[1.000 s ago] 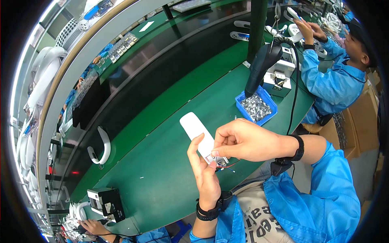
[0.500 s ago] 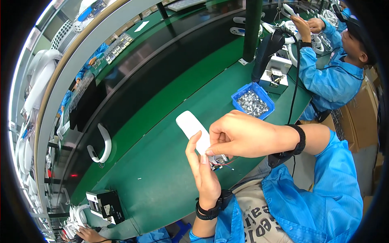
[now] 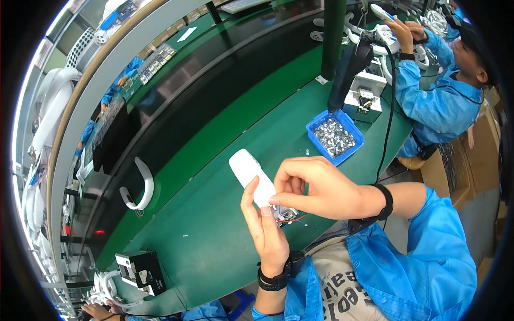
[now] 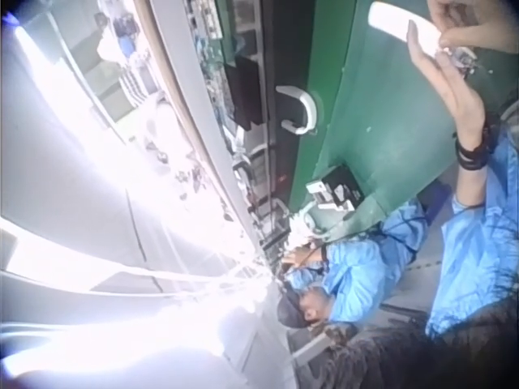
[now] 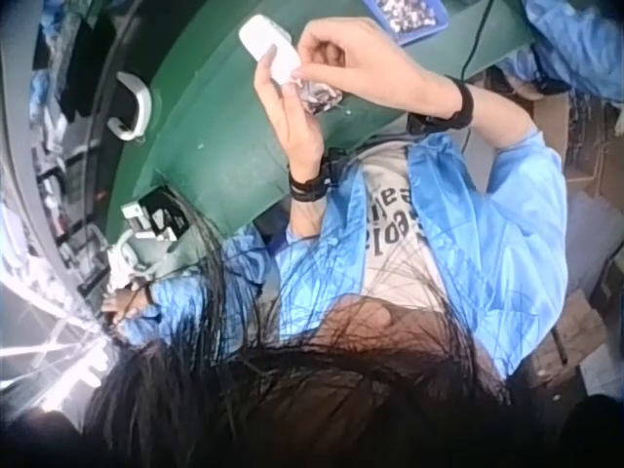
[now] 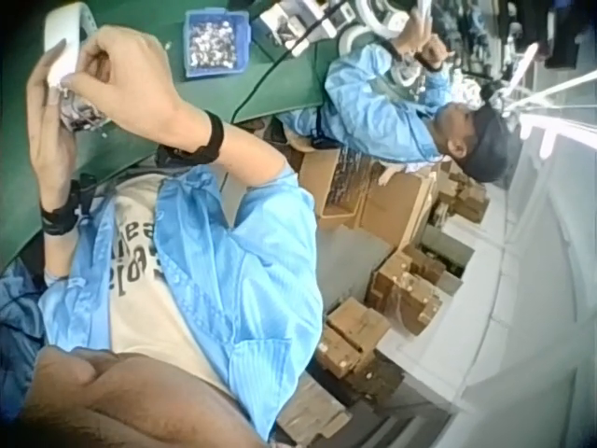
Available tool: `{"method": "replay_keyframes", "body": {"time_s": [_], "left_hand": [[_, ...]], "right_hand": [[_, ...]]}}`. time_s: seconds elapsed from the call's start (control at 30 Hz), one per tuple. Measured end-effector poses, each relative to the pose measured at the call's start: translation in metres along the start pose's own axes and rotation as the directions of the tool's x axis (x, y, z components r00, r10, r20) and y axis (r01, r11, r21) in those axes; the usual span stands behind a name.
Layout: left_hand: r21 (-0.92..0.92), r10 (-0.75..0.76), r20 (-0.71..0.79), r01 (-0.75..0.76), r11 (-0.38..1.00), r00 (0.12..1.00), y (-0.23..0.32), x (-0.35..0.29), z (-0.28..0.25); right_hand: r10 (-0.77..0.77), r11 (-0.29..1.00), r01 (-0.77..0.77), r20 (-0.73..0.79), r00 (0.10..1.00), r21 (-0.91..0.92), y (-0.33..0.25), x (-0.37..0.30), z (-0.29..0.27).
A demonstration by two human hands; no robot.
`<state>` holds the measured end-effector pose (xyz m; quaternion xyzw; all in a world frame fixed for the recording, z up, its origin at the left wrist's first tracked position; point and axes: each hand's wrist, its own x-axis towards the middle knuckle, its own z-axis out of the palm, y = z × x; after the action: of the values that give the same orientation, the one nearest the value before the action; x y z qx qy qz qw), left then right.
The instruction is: Assembling electronic head-mounted components using an electric screwdriver.
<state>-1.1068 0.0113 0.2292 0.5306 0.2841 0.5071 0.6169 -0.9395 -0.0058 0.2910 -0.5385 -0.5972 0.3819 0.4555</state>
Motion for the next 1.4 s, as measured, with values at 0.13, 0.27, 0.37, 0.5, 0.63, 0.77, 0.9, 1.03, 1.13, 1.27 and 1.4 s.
{"method": "replay_keyframes", "body": {"time_s": [0.13, 0.27, 0.37, 0.5, 0.63, 0.77, 0.9, 1.03, 1.13, 1.27, 1.4], "left_hand": [[-0.025, -0.020, 0.033, 0.021, 0.999, 0.999, 0.002, -0.001, 0.002], [0.009, 0.012, 0.008, -0.012, 1.000, 1.000, -0.002, -0.001, 0.001], [0.055, 0.054, -0.039, -0.051, 0.997, 0.998, -0.003, -0.001, 0.002], [0.053, 0.042, -0.058, -0.039, 0.998, 0.997, -0.003, -0.003, -0.001], [0.031, 0.041, -0.060, -0.039, 0.999, 0.997, -0.004, -0.003, 0.000], [0.094, 0.052, -0.042, -0.048, 0.994, 0.998, -0.005, -0.005, -0.003], [0.047, 0.031, -0.025, -0.029, 0.998, 0.999, -0.003, -0.007, -0.002], [0.081, -0.050, -0.042, 0.053, 0.995, 0.998, 0.006, -0.008, 0.001], [0.121, -0.008, -0.014, 0.010, 0.993, 1.000, 0.001, -0.007, -0.001], [0.154, 0.076, -0.060, -0.066, 0.986, 0.995, 0.001, -0.003, 0.004], [0.045, 0.002, 0.013, -0.003, 0.999, 1.000, 0.008, -0.006, 0.006]], "right_hand": [[-0.295, 0.953, 0.279, -0.152, 0.943, -0.115, 0.020, -0.006, 0.014], [-0.657, 0.713, 0.577, -0.094, 0.748, -0.398, 0.029, -0.001, 0.014], [-0.748, 0.532, 0.624, 0.028, 0.663, -0.573, 0.030, -0.002, 0.013], [-0.788, 0.426, 0.658, 0.103, 0.607, -0.621, 0.026, -0.002, 0.010], [-0.800, 0.345, 0.686, 0.181, 0.572, -0.640, 0.023, -0.002, 0.006], [-0.750, 0.344, 0.671, 0.238, 0.617, -0.656, 0.012, -0.004, 0.003], [-0.727, 0.313, 0.676, 0.290, 0.622, -0.667, 0.004, -0.002, 0.003], [-0.702, 0.383, 0.644, 0.245, 0.669, -0.662, 0.006, -0.002, 0.004], [-0.692, 0.486, 0.612, 0.154, 0.706, -0.624, 0.009, -0.002, 0.007], [-0.667, 0.671, 0.592, -0.014, 0.745, -0.446, 0.020, 0.003, 0.007], [-0.474, 0.876, 0.416, -0.280, 0.835, -0.242, 0.029, -0.013, -0.023]]}}
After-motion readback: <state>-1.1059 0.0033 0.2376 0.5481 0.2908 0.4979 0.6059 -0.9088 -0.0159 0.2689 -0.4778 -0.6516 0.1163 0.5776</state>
